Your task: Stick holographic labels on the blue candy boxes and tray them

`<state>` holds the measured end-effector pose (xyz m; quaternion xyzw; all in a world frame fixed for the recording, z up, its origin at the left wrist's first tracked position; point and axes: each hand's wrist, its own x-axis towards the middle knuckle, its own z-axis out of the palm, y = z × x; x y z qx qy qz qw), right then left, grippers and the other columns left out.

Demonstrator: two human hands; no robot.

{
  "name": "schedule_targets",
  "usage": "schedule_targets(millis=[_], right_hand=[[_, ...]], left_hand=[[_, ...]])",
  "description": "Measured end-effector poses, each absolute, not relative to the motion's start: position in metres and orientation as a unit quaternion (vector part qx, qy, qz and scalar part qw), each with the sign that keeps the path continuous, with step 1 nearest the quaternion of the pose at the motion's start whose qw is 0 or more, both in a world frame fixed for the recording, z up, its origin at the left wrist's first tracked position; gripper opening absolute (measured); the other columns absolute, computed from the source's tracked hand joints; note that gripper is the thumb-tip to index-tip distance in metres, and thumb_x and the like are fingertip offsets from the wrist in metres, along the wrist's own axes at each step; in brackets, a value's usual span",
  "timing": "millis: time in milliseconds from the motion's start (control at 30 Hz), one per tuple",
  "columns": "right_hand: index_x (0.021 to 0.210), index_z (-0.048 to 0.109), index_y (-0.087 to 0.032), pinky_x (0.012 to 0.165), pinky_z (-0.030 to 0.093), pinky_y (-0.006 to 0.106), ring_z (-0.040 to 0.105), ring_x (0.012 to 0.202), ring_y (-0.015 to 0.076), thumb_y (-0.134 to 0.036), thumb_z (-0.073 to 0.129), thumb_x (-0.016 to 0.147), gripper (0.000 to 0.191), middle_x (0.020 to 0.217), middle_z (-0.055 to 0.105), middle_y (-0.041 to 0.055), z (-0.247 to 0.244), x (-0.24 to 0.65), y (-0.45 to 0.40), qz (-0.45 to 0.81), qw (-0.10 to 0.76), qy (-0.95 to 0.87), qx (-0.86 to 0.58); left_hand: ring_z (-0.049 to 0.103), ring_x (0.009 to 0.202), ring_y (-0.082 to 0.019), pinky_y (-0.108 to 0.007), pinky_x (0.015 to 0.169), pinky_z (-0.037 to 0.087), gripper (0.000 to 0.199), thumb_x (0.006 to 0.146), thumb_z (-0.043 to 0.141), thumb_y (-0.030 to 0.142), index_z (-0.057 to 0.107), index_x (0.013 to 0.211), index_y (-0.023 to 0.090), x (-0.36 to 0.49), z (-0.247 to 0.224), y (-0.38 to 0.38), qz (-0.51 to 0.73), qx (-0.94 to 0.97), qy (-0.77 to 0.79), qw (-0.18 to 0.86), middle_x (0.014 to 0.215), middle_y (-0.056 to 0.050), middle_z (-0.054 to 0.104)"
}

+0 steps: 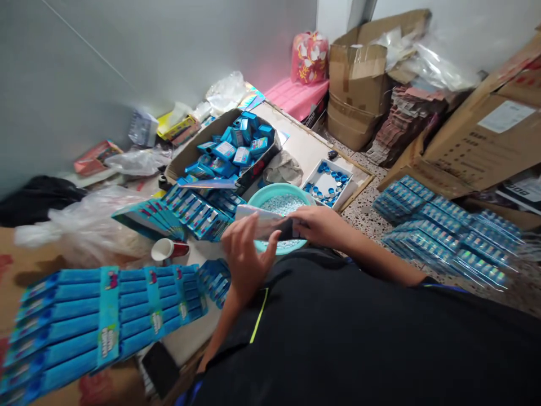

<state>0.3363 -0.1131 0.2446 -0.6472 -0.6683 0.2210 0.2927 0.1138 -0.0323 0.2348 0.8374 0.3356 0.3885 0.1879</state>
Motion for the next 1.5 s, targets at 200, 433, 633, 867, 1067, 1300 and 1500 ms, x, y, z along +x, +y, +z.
schedule_targets(millis=[200,433,633,867,1067,1300,1500], right_hand=[[0.103,0.074,-0.024,0.085,0.053,0.041,0.067,0.089,0.0240,-0.016,0.057,0.091,0.022,0.095,0.073,0.0070,0.254,0.314,-0.105,0.238,0.329,-0.710,-0.575],[0.108,0.074,-0.021,0.085,0.053,0.039,0.070,0.095,0.0253,-0.014,0.058,0.090,0.025,0.104,0.077,0.0098,0.255,0.317,-0.104,0.250,0.313,-0.743,-0.536],[0.114,0.073,-0.016,0.085,0.051,0.033,0.071,0.097,0.0228,-0.013,0.059,0.091,0.027,0.108,0.077,0.0120,0.253,0.328,-0.103,0.259,0.281,-0.773,-0.506],[0.117,0.073,-0.017,0.088,0.053,0.036,0.072,0.102,0.0249,-0.018,0.060,0.093,0.027,0.113,0.077,0.0121,0.248,0.346,-0.097,0.274,0.279,-0.783,-0.484],[0.112,0.074,-0.022,0.088,0.054,0.036,0.071,0.101,0.0246,-0.016,0.062,0.088,0.028,0.111,0.077,0.0079,0.225,0.367,-0.077,0.286,0.290,-0.766,-0.497],[0.104,0.076,-0.015,0.078,0.054,0.032,0.070,0.088,0.0246,-0.023,0.066,0.081,0.026,0.098,0.078,0.0102,0.130,0.396,-0.029,0.396,0.217,-0.690,-0.566],[0.125,0.066,-0.006,0.083,0.054,0.039,0.068,0.098,0.0298,-0.027,0.063,0.081,0.048,0.112,0.070,0.0197,0.084,0.397,-0.026,0.343,0.151,-0.650,-0.661]], left_hand=[[0.069,0.109,-0.027,-0.050,0.112,0.041,0.022,0.089,0.071,0.028,0.078,0.110,0.030,0.123,0.242,-0.023,0.315,0.887,0.253,0.222,0.109,-0.006,0.078],[0.070,0.114,-0.028,-0.050,0.108,0.048,0.023,0.089,0.070,0.026,0.077,0.111,0.031,0.108,0.222,-0.036,0.344,0.870,0.264,0.234,0.112,-0.007,0.077],[0.070,0.113,-0.030,-0.052,0.106,0.050,0.026,0.089,0.072,0.026,0.076,0.114,0.031,0.116,0.219,-0.048,0.349,0.855,0.289,0.251,0.113,-0.008,0.077],[0.067,0.120,-0.032,-0.055,0.108,0.050,0.028,0.087,0.074,0.025,0.076,0.114,0.031,0.122,0.215,-0.062,0.341,0.857,0.323,0.213,0.121,-0.009,0.075],[0.060,0.131,-0.033,-0.063,0.118,0.036,0.027,0.083,0.078,0.033,0.076,0.109,0.028,0.147,0.199,-0.090,0.347,0.823,0.401,0.202,0.122,-0.010,0.074],[0.073,0.091,-0.024,-0.044,0.091,0.058,0.018,0.089,0.069,0.040,0.075,0.088,0.023,0.160,0.143,-0.135,0.476,0.576,0.578,0.329,0.092,-0.007,0.077],[0.070,0.072,-0.016,-0.031,0.078,0.056,0.040,0.068,0.083,0.049,0.068,0.085,0.016,0.105,0.123,-0.145,0.612,0.222,0.684,0.331,0.077,-0.003,0.071]])
